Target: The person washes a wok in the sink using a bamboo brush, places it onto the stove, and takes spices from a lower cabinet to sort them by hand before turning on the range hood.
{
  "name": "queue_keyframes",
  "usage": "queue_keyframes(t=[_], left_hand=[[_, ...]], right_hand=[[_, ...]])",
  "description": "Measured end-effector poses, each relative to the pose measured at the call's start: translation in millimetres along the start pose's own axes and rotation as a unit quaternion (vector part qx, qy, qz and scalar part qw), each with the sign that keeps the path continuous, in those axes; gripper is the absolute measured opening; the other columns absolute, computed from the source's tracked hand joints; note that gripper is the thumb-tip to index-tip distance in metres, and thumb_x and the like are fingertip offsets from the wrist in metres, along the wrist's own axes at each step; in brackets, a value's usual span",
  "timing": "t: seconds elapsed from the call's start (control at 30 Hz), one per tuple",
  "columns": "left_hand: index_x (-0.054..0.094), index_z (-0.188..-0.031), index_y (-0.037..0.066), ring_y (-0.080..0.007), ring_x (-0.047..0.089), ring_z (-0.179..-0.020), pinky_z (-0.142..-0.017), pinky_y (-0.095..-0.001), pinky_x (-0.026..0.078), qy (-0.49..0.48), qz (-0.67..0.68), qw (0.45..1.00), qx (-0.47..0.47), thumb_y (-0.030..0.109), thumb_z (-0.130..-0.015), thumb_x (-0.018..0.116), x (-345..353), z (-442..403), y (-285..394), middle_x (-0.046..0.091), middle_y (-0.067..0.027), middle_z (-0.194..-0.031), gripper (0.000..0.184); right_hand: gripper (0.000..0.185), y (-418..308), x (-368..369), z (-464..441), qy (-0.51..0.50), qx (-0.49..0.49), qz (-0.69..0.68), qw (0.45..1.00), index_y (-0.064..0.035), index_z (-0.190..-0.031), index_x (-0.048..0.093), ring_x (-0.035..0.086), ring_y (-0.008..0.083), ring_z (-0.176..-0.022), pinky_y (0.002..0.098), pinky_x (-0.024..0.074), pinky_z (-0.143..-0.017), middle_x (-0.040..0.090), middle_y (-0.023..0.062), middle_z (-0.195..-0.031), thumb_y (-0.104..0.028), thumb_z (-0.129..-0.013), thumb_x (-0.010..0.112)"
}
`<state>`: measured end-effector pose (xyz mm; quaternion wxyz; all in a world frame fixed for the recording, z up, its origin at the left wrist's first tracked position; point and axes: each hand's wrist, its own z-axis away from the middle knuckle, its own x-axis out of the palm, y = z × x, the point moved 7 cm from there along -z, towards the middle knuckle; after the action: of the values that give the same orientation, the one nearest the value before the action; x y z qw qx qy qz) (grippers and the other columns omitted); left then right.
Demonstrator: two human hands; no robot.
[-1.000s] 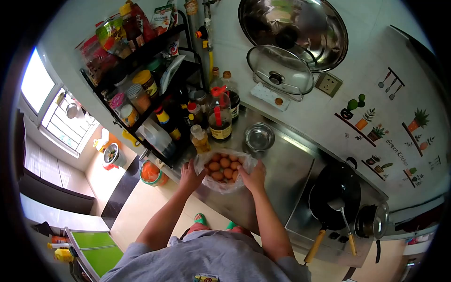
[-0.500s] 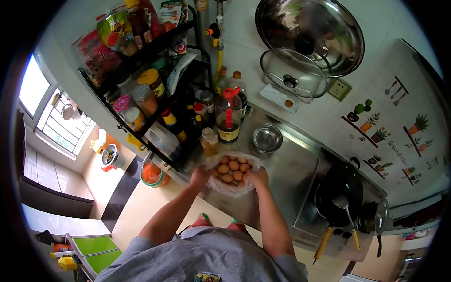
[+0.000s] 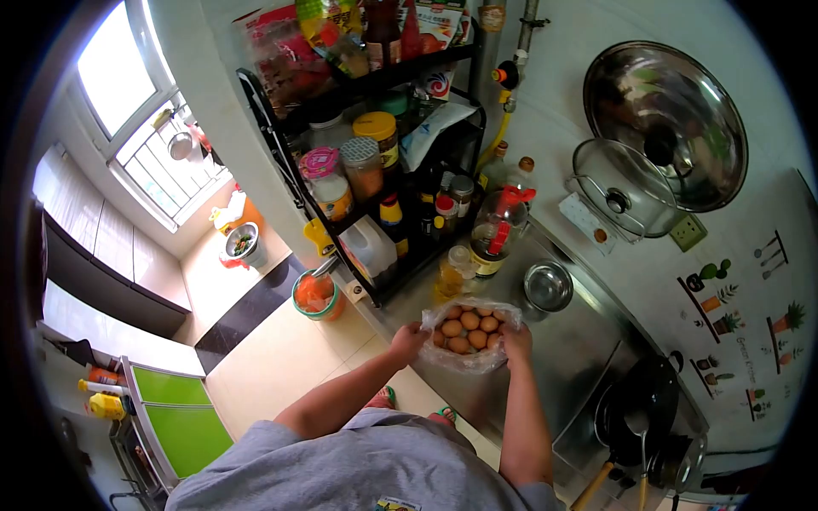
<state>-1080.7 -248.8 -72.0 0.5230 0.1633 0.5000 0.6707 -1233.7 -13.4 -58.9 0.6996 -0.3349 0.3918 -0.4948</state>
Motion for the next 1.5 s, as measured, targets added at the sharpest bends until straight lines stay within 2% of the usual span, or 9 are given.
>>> queue_keyframes(t=[0.03,0.27,0.47,0.53,0.63,0.67,0.87,1.23,1.5], left_hand=[[0.064,-0.098,0.002,-0.0165,0.055,-0.068,-0.063,-0.0337,0.044,-0.003,0.003,1.0,-0.02,0.027,-0.083,0.061,-1,3,-4,0.06,-0.0068,-0.073,0.03],[0.064,-0.093,0.002,-0.0176,0.056,-0.064,-0.061,-0.0342,0.044,-0.021,0.067,0.997,-0.014,0.031,-0.082,0.063,1,12,-30,0.06,-0.0074,-0.071,0.031],[0.063,-0.096,0.002,-0.0145,0.054,-0.063,-0.06,-0.0318,0.044,-0.018,0.095,0.995,-0.002,0.029,-0.083,0.064,5,4,-53,0.06,-0.0051,-0.071,0.03],[0.063,-0.098,0.001,-0.0144,0.053,-0.064,-0.06,-0.0317,0.044,-0.026,0.109,0.994,-0.002,0.029,-0.083,0.064,1,12,-42,0.06,-0.005,-0.072,0.032],[0.063,-0.099,0.0,-0.0141,0.053,-0.065,-0.061,-0.0321,0.044,-0.025,0.116,0.993,0.004,0.031,-0.083,0.065,5,8,-48,0.06,-0.0047,-0.074,0.034],[0.063,-0.099,0.0,-0.0141,0.053,-0.065,-0.061,-0.0321,0.044,-0.028,0.115,0.993,0.006,0.031,-0.083,0.065,5,9,-48,0.06,-0.0047,-0.074,0.034],[0.061,-0.103,-0.001,-0.0108,0.052,-0.076,-0.068,-0.0276,0.044,-0.048,0.08,0.995,-0.017,0.025,-0.086,0.063,1,16,-38,0.06,-0.002,-0.083,0.031],[0.058,-0.108,-0.001,-0.0109,0.052,-0.079,-0.071,-0.0274,0.044,-0.041,0.061,0.997,0.015,0.024,-0.085,0.065,-13,33,-23,0.06,-0.0026,-0.086,0.035],[0.056,-0.115,0.0,-0.0157,0.056,-0.085,-0.075,-0.0313,0.047,-0.021,0.019,1.0,0.0,0.03,-0.08,0.069,-6,28,-27,0.062,-0.0072,-0.093,0.047]], right_hand=[[0.03,-1,4,-1,-0.008,0.008,0.007,1.0,-0.0022,-0.108,0.058,0.059,0.0186,-0.067,0.0319,0.0475,-0.059,0.063,0.0097,-0.085,-0.012,-0.08,0.061],[0.033,2,18,-17,-0.038,-0.028,0.026,0.999,-0.0007,-0.109,0.058,0.06,0.0169,-0.067,0.0313,0.0472,-0.058,0.065,0.0091,-0.087,-0.013,-0.079,0.064],[0.05,-27,26,-13,-0.052,-0.144,0.171,0.973,-0.0003,-0.119,0.052,0.059,0.025,-0.095,0.0356,0.0478,-0.082,0.06,0.015,-0.111,-0.018,-0.076,0.069],[0.066,-82,25,24,0.106,-0.339,0.334,0.873,0.0007,-0.126,0.046,0.05,0.033,-0.115,0.0399,0.0416,-0.094,0.047,0.0204,-0.13,-0.022,-0.072,0.074],[0.071,-117,47,43,0.048,-0.402,0.296,0.865,0.0008,-0.129,0.044,0.045,0.0359,-0.119,0.0394,0.0368,-0.1,0.046,0.0217,-0.13,-0.023,-0.07,0.075],[0.076,-122,59,43,-0.015,-0.393,0.239,0.888,0.0022,-0.132,0.04,0.045,0.0362,-0.12,0.0397,0.0361,-0.101,0.047,0.0228,-0.128,-0.023,-0.07,0.076],[0.086,-111,125,20,-0.081,-0.389,0.139,0.907,0.0059,-0.135,0.032,0.046,0.0369,-0.118,0.0388,0.0377,-0.1,0.046,0.0247,-0.128,-0.018,-0.067,0.079],[0.06,-126,134,19,-0.074,-0.36,0.066,0.928,-0.0007,-0.119,0.045,0.058,0.0275,-0.102,0.0364,0.0442,-0.088,0.06,0.0152,-0.109,-0.016,-0.07,0.077],[0.041,-164,15,52,0.053,-0.397,-0.047,0.915,0.0015,-0.112,0.056,0.059,0.0197,-0.096,0.0326,0.0452,-0.089,0.062,0.0098,-0.106,-0.009,-0.075,0.072]])
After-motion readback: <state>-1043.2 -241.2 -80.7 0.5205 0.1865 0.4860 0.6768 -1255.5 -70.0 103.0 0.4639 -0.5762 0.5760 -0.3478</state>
